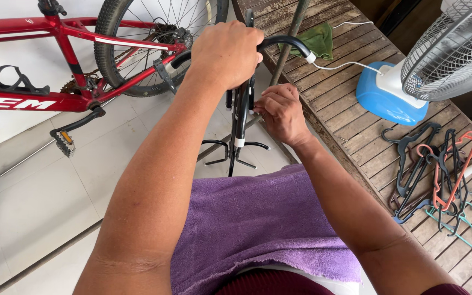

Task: The person assembles a metal coat rack by inserting curved hooks into a central vertical pole and tightening them with a small wrench. The person repeatedly inserts hooks, aligns them, and secures them in place.

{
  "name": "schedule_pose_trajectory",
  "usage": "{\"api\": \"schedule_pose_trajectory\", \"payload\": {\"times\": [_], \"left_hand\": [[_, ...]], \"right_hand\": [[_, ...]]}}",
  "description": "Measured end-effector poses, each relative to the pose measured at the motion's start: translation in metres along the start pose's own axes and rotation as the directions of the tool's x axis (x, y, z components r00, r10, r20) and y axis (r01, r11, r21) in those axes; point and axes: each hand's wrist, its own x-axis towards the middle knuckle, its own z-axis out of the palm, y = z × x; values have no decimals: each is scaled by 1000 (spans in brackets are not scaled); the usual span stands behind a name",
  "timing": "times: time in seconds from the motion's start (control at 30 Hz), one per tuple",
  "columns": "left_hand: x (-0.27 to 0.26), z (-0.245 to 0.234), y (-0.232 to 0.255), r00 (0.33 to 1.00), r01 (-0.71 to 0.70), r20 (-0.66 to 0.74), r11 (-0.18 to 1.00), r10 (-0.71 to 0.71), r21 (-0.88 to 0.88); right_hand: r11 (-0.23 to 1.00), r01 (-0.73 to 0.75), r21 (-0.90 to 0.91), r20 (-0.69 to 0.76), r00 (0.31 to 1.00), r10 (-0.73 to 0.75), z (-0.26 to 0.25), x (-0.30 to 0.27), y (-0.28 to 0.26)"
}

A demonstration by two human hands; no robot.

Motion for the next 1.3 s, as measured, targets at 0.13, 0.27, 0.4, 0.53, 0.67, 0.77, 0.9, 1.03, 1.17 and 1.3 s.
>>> {"api": "schedule_pose_trajectory", "payload": {"times": [0.13,0.27,0.4,0.53,0.67,0.77,0.9,1.03,1.17,1.3], "left_hand": [[1,0,-1,1000,-9,19,1000,9,14],[1,1,1,999,3,37,1000,-3,3],[2,3,6,1000,-26,14,1000,26,-17],[6,4,12,998,-69,14,997,69,-19],[4,1,8,992,-84,86,995,88,-54],[-1,-7,-3,988,-143,57,989,144,-22],[-6,-14,-12,977,-23,213,1000,27,-17],[-4,-17,2,981,-62,184,998,58,15],[-4,-22,7,971,-35,239,999,28,24],[-3,-24,9,957,-8,289,1000,2,20]], "right_hand": [[998,-58,-9,-12,998,58,-1,-2,0],[969,-203,140,52,979,197,5,-8,4],[757,-539,369,299,840,452,5,-6,13],[684,-696,219,545,669,506,-7,6,19],[663,-731,161,680,569,462,-14,12,24],[581,-805,124,716,478,509,-19,1,41],[151,-842,517,714,522,465,-10,-34,62],[-105,-679,727,651,632,421,-2,-50,64],[263,-756,599,361,549,754,-32,-24,57],[753,-554,355,90,822,563,-86,25,48]]}}
